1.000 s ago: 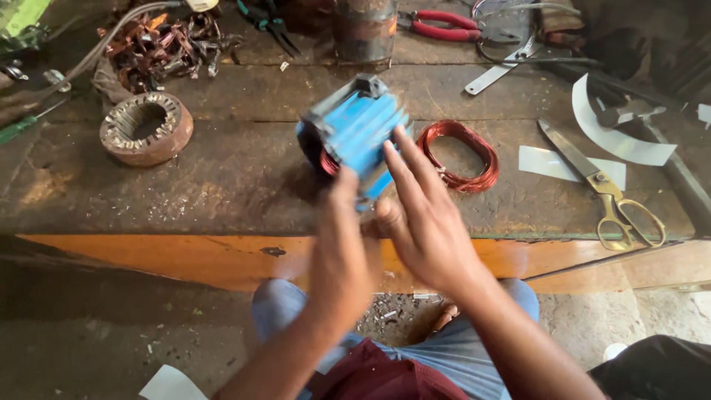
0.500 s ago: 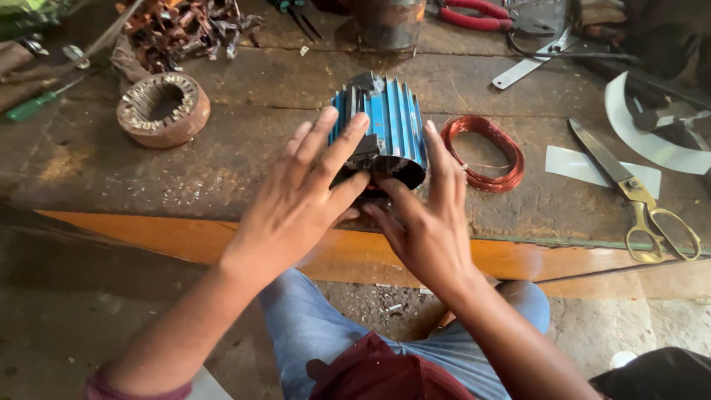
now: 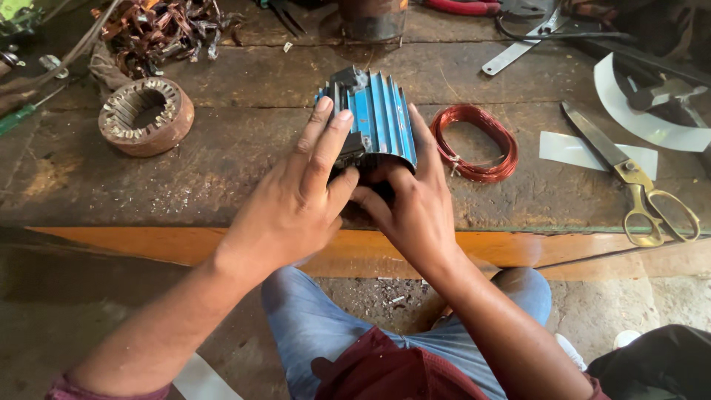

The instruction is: The person is repairing an electric motor by inserting copper wire into the stator slots and using a rubber mallet to tap the wire into place. They also use a metal rod to push the wire further into the slots.

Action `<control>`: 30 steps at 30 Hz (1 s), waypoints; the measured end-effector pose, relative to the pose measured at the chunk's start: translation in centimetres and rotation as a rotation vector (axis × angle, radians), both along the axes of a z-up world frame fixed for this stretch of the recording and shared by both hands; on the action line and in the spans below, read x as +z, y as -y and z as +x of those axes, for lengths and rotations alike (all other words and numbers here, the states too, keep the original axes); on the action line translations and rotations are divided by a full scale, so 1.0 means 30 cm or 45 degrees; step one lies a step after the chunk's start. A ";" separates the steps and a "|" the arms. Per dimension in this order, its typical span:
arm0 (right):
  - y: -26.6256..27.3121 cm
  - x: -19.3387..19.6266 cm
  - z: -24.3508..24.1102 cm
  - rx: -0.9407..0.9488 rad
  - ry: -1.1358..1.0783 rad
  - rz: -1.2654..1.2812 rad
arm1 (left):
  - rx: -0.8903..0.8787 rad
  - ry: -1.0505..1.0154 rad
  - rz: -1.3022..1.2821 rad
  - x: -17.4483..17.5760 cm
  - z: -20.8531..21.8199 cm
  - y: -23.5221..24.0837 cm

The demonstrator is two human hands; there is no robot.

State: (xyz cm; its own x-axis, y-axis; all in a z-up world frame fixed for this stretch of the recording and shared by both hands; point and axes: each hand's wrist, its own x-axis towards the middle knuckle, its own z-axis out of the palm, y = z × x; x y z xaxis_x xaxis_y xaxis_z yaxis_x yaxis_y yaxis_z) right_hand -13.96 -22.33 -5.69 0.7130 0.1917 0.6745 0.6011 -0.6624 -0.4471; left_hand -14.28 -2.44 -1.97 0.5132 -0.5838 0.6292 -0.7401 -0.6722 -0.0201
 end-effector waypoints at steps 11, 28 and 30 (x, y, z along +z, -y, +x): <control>-0.010 0.008 0.020 -0.112 0.010 -0.075 | 0.035 0.051 0.042 -0.048 0.017 0.032; 0.039 -0.064 -0.052 -0.058 0.065 -0.188 | -0.263 -0.577 -0.514 -0.154 0.160 -0.055; 0.025 -0.064 -0.052 -0.124 0.070 -0.275 | -0.135 -0.659 -0.510 -0.144 0.145 -0.043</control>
State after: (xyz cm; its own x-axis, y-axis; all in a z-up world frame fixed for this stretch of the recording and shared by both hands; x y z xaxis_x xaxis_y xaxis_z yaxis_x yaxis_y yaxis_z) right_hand -15.52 -23.07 -7.62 0.6983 0.2678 0.6639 0.5494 -0.7950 -0.2571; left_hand -9.94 -1.14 -6.29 0.7606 -0.4195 0.4955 -0.6492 -0.4769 0.5926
